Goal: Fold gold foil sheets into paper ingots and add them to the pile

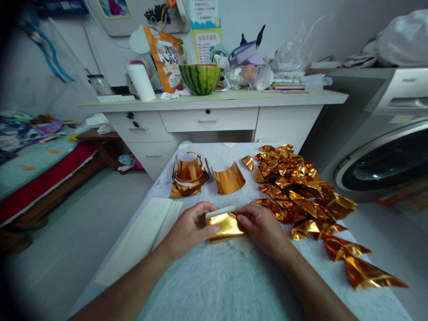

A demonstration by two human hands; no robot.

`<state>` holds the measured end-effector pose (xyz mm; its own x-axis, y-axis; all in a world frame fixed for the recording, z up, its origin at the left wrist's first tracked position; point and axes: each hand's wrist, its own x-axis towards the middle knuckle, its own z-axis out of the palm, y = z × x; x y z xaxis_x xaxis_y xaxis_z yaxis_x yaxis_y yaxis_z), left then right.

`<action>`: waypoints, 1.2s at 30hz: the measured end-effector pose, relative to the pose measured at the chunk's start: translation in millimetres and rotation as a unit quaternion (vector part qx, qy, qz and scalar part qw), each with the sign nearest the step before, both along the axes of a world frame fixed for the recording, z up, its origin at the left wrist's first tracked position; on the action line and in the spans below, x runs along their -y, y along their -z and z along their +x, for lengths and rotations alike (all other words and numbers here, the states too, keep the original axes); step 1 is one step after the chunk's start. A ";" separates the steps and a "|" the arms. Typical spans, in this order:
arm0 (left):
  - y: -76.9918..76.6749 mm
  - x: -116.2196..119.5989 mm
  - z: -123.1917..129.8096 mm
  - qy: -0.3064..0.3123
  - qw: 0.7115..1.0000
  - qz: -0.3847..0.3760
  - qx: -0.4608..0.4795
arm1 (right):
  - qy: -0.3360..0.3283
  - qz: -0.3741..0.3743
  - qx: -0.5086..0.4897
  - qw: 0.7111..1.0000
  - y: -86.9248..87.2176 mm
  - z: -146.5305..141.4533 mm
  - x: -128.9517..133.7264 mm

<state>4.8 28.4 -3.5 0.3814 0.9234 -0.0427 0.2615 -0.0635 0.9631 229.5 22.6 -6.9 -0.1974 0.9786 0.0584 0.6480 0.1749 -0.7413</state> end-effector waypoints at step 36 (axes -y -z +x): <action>3.9 -6.9 0.1 -0.097 0.979 -0.139 0.113 | 0.052 -0.173 -0.362 0.915 -2.6 2.3 1.5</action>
<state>4.9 35.3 -7.5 0.2278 0.9445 -0.2368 0.0211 0.2383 0.9710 231.7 21.2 -4.3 -0.1348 0.9746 -0.1788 -0.0346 -0.1850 -0.9821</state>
